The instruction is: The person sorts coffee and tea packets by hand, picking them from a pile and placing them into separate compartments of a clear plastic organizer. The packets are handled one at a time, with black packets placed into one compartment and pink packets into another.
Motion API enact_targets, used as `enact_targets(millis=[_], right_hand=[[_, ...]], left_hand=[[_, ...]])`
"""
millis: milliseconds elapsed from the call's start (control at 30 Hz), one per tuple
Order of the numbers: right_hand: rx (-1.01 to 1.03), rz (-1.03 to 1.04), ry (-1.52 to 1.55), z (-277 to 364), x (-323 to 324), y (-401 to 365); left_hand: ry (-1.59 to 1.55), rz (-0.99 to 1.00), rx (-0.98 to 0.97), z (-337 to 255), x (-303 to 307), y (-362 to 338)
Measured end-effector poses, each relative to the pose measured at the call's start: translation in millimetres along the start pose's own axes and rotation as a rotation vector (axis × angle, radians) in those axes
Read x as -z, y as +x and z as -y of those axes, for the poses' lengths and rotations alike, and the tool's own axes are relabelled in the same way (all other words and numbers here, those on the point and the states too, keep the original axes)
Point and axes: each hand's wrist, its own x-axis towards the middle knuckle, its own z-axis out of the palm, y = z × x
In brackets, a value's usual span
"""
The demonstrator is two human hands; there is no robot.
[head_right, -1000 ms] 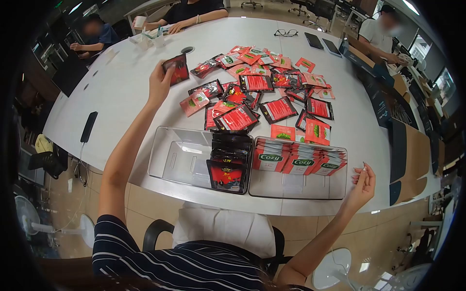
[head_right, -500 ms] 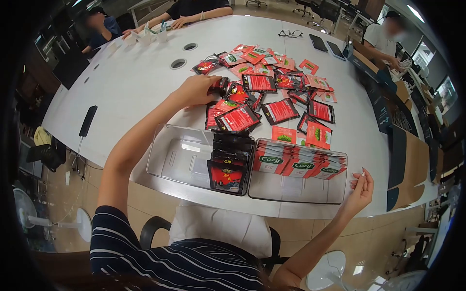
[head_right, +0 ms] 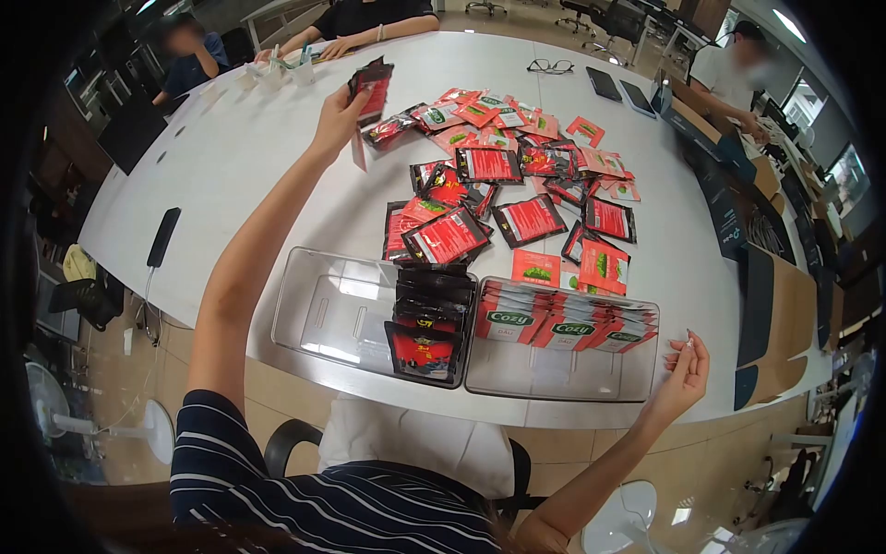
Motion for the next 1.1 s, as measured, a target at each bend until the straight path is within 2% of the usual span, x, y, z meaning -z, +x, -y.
enact_targets(millis=[167,200,300,333,433,467,567,667,767,867,967,1100], right_hand=[[-0.015,-0.004,-0.007,0.4,-0.8,-0.5],[-0.016,-0.005,-0.006,-0.5,-0.9,-0.4],[-0.038,-0.002,0.002,0.9,-1.3,-0.1],[-0.049,0.001,0.005,2.0,-1.4,-0.2],[-0.046,-0.006,-0.016,3.8,-2.5,-0.8],[-0.04,-0.005,-0.013,3.0,-2.3,-0.3],[-0.039,-0.003,-0.004,2.6,-1.7,-0.4],[-0.043,-0.006,0.007,4.8,-3.0,-1.3],[-0.028,0.003,0.024,2.0,-1.2,-1.2],[-0.018,0.007,0.05,-4.2,-0.2,0.7],[-0.024,0.014,0.049,-7.5,2.0,1.2],[-0.027,0.027,0.043,-5.5,1.8,1.4]], left_hand=[[0.349,-0.065,-0.388,-1.2,-10.0,-5.6],[0.419,-0.041,-0.506,17.0,-12.0,-1.3],[0.735,0.132,-0.348,39.2,-17.5,-9.9],[0.803,0.246,-0.275,43.3,-18.9,-11.9],[0.892,0.211,-0.261,25.6,-27.8,-23.7],[0.94,0.227,-0.311,22.0,-27.8,-24.8],[0.984,0.377,-0.311,19.9,-18.9,-16.2],[0.987,0.484,-0.177,7.8,-6.1,-8.1],[0.901,0.534,-0.125,-0.8,0.6,-20.6],[0.959,0.417,-0.309,-3.7,-1.7,-43.0],[0.929,0.484,-0.33,-0.5,2.8,-40.0],[0.878,0.682,-0.171,-14.5,15.8,-35.0]])
